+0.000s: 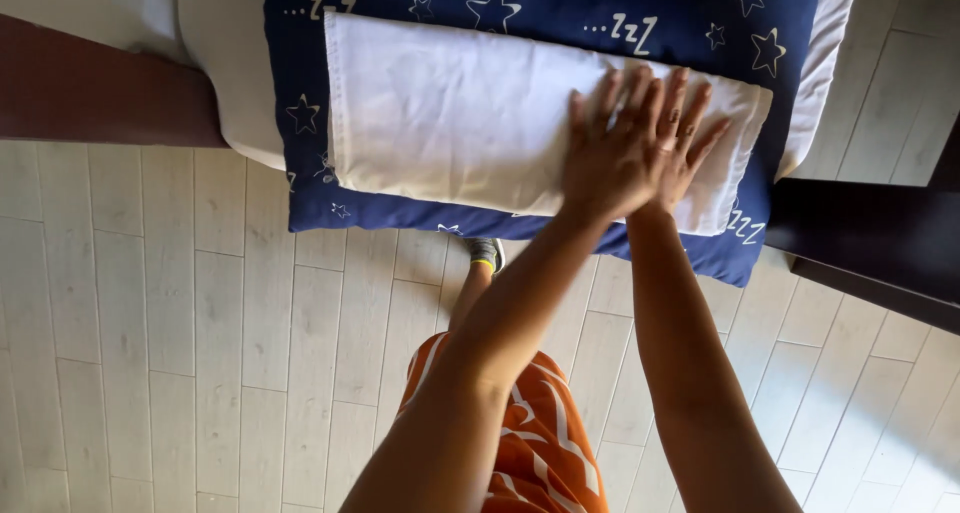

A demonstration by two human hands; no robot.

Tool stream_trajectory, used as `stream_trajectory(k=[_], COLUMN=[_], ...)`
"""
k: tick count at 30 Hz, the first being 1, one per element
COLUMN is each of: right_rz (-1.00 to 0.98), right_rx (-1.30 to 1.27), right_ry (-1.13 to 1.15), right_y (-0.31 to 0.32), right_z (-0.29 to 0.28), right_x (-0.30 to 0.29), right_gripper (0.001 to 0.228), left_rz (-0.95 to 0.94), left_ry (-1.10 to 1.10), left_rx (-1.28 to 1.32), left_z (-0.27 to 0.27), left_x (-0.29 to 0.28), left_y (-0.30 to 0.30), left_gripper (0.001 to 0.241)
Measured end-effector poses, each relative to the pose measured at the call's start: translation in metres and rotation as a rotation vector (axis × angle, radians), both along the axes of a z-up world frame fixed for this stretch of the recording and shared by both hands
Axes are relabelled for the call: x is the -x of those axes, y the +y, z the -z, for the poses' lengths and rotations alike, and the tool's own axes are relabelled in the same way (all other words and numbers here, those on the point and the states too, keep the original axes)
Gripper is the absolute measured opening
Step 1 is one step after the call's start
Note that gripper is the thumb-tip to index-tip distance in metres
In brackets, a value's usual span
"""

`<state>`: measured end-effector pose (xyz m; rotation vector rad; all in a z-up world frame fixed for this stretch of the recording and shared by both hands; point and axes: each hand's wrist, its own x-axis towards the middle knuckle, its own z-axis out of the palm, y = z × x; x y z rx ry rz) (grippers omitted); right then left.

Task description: The person removes a blue pillow from a white pillowcase, then folds the white pillowcase into a small square and places it on the pillow. The person then picks up a white bedsheet, shakes it out, and begins folding it on the bed.

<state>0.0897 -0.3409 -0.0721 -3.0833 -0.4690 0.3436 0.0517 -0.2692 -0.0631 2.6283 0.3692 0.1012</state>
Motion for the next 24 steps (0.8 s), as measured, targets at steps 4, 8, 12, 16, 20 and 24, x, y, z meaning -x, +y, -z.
stream_trajectory(k=[4, 8, 12, 16, 20, 24], right_rz=[0.004, -0.002, 0.065, -0.081, -0.318, -0.149], right_rx=[-0.146, -0.178, -0.225, -0.27, -0.369, -0.261], right_ry=[-0.088, -0.109, -0.094, -0.247, -0.247, -0.189], right_y=[-0.017, -0.012, 0.011, 0.075, 0.116, 0.059], right_z=[0.024, 0.027, 0.014, 0.013, 0.022, 0.054], right_x=[-0.005, -0.007, 0.003, 0.064, 0.078, 0.047], right_gripper=[0.057, 0.057, 0.056, 0.065, 0.062, 0.057], left_rz=[0.008, -0.275, -0.4, -0.434, -0.462, -0.464], left_ry=[0.068, 0.289, 0.45, 0.382, 0.401, 0.407], left_rx=[-0.165, -0.276, -0.205, -0.193, -0.187, -0.175], left_z=[0.034, 0.021, 0.006, 0.026, 0.019, 0.017], left_x=[0.025, 0.055, 0.061, 0.067, 0.059, 0.06], left_y=[0.092, 0.208, 0.252, 0.253, 0.255, 0.255], left_gripper=[0.061, 0.062, 0.064, 0.061, 0.061, 0.06])
